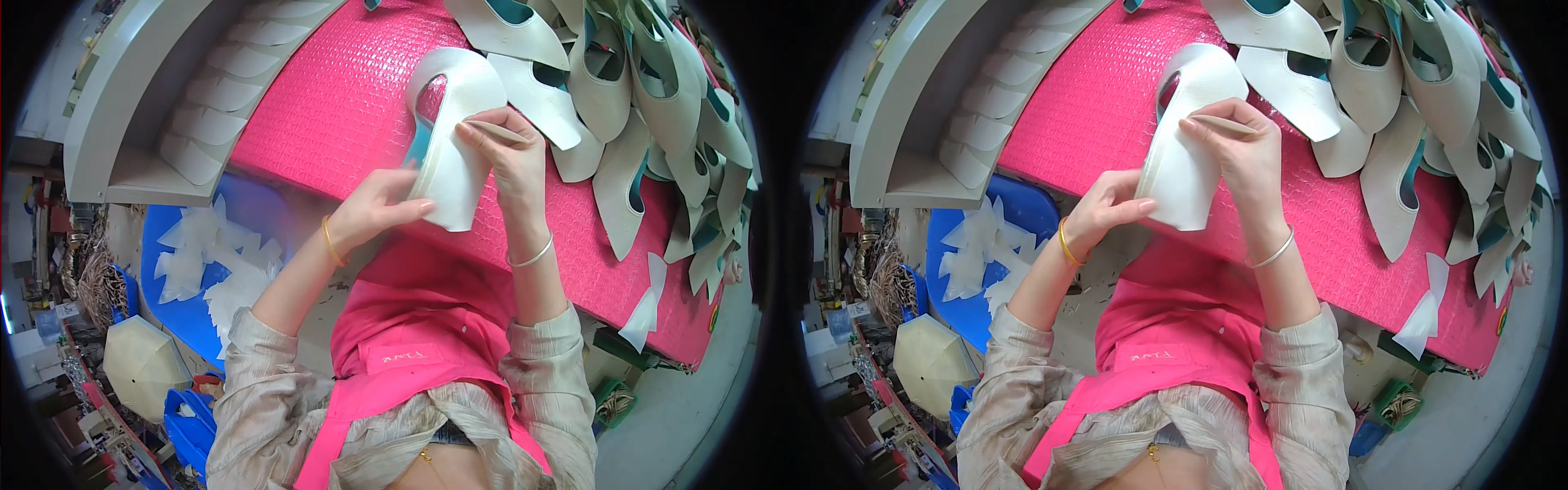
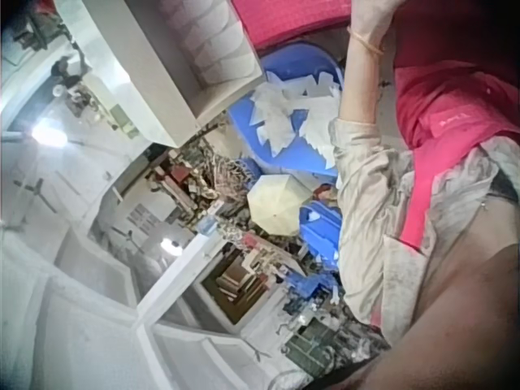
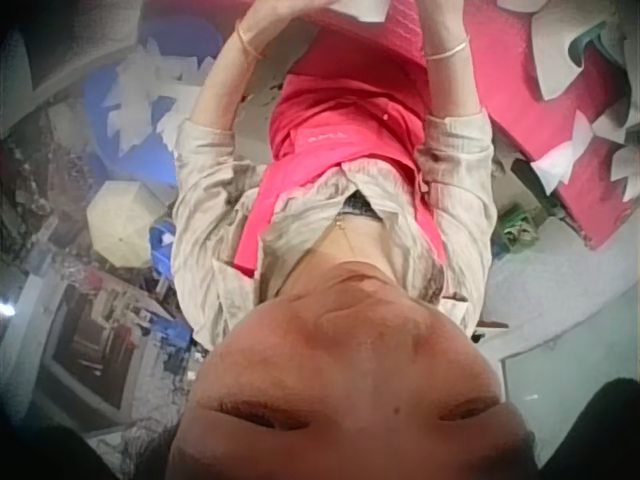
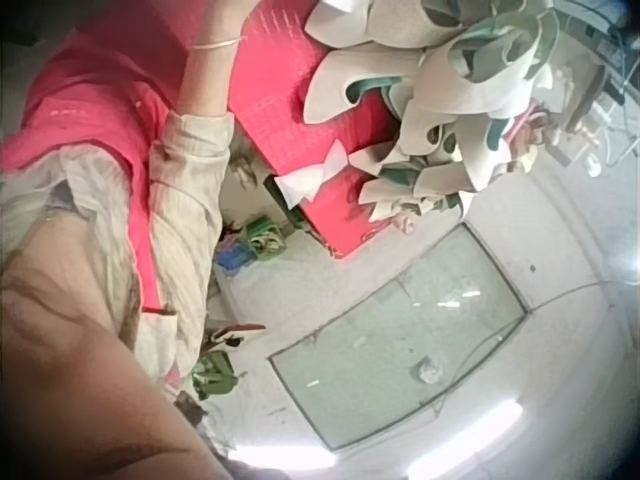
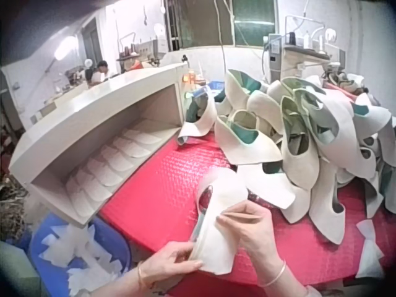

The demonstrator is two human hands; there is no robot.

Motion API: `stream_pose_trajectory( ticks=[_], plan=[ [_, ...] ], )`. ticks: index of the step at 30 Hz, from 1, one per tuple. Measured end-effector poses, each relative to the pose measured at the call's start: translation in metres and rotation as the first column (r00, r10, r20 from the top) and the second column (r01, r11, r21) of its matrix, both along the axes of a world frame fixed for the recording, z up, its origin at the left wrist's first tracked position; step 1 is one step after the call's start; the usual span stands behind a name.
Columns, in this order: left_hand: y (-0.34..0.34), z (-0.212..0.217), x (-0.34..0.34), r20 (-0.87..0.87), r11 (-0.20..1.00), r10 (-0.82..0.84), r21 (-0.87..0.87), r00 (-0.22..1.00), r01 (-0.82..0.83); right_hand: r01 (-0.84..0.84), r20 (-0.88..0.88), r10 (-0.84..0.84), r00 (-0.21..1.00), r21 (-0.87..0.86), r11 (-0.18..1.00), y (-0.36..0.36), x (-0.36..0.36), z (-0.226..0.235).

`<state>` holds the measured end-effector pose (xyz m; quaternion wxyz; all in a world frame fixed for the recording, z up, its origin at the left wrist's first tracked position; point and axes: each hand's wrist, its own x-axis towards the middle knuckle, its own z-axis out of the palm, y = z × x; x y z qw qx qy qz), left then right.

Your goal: The person assembles shoe components by hand. They pick up white and green shoe parts from a table and a blue bin, then fit the white pieces into the green parts. The person handles the items one at a time, pressing the pieces together to form a single unit.

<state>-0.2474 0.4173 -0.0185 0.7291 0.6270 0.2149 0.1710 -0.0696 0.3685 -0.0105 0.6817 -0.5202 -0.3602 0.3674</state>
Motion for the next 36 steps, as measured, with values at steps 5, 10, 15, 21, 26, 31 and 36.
stream_pose_trajectory(
  ticks=[5, 10, 15, 21, 26, 31, 36],
  plan=[
    [-0.001, 0.009, 0.027, 0.138, 0.978, 0.125, -0.183, 0.983, -0.099, -0.019, 0.407, 0.003, 0.913, 0.035, 0.999, 0.002, -0.012, 0.008],
    [-0.021, 0.008, 0.032, 0.199, 0.953, 0.147, -0.289, 0.969, -0.085, 0.216, 0.707, -0.327, 0.627, 0.245, 0.945, 0.062, 0.041, 0.000],
    [-0.026, 0.004, 0.019, 0.295, 0.939, 0.304, -0.251, 0.906, -0.233, -0.073, -0.358, 0.022, 0.934, -0.129, 0.989, 0.014, 0.030, 0.004],
    [-0.043, -0.016, -0.002, -0.128, 0.993, 0.095, -0.052, 0.987, -0.103, 0.098, -0.029, -0.098, 0.995, -0.019, 0.995, 0.001, 0.016, -0.002],
    [-0.044, -0.013, 0.002, 0.195, 0.974, 0.068, -0.224, 0.978, -0.023, 0.271, 0.042, -0.271, 0.962, 0.007, 0.962, 0.018, 0.026, 0.004],
    [-0.020, 0.025, 0.016, 0.117, 0.860, 0.402, -0.387, 0.908, -0.332, -0.115, -0.285, 0.108, 0.952, -0.009, 0.993, 0.017, -0.003, 0.027],
    [0.009, 0.037, 0.030, 0.181, 0.670, 0.726, -0.404, 0.664, -0.623, -0.374, 0.274, 0.334, 0.902, 0.110, 0.921, -0.015, -0.038, 0.009]
  ],
)
